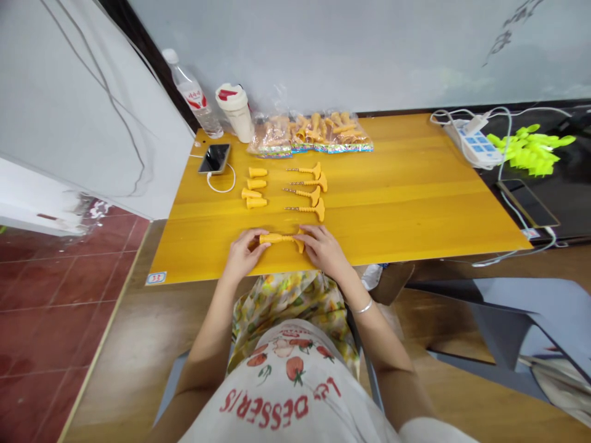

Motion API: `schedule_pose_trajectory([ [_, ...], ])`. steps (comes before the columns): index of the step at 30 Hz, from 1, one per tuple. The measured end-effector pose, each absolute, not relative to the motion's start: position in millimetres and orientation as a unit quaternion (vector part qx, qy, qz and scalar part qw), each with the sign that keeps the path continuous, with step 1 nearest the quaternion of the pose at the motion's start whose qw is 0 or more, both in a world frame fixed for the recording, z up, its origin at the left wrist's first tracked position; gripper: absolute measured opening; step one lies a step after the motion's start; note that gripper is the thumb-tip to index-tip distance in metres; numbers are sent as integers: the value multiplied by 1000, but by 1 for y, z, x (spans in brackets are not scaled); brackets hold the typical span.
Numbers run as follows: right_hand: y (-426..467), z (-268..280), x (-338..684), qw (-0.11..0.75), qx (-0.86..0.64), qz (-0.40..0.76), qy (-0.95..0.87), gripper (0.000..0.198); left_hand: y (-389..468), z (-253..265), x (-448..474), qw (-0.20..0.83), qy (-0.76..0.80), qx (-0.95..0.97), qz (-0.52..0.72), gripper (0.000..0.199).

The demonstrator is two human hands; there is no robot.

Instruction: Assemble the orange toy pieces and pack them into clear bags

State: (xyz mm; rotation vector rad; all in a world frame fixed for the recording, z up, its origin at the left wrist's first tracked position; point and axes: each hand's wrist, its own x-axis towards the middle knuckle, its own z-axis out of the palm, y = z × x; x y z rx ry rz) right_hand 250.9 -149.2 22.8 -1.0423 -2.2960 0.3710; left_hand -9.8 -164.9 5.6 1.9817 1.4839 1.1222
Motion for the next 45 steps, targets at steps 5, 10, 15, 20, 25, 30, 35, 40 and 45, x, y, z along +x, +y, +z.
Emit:
schedule_pose_trajectory([
  [5,-150,22,251,274,-397,143,-864,35,-167,6,-10,207,536,724,383,22],
  [10,-150,22,250,272,-396,141,-866,35,-168,7,-11,216,528,725,386,22],
  [15,-150,23,250,267,-399,140,-866,37,-167,8,-11,219,528,726,383,21],
  [20,-152,20,249,275,-395,138,-866,36,-168,8,-11,230,526,726,378,24],
  [25,-139,22,264,306,-419,110,-848,37,-169,13,-16,244,515,717,402,42],
  [30,-108,29,283,237,-490,29,-838,36,-136,21,-38,162,545,713,409,38],
  [35,-96,30,284,164,-504,8,-848,38,-93,15,-54,113,539,741,385,37],
  [40,-91,28,282,172,-493,6,-853,42,-85,12,-50,122,547,754,343,35],
  [45,-76,30,278,135,-451,11,-882,38,-85,15,-45,145,554,754,323,26],
])
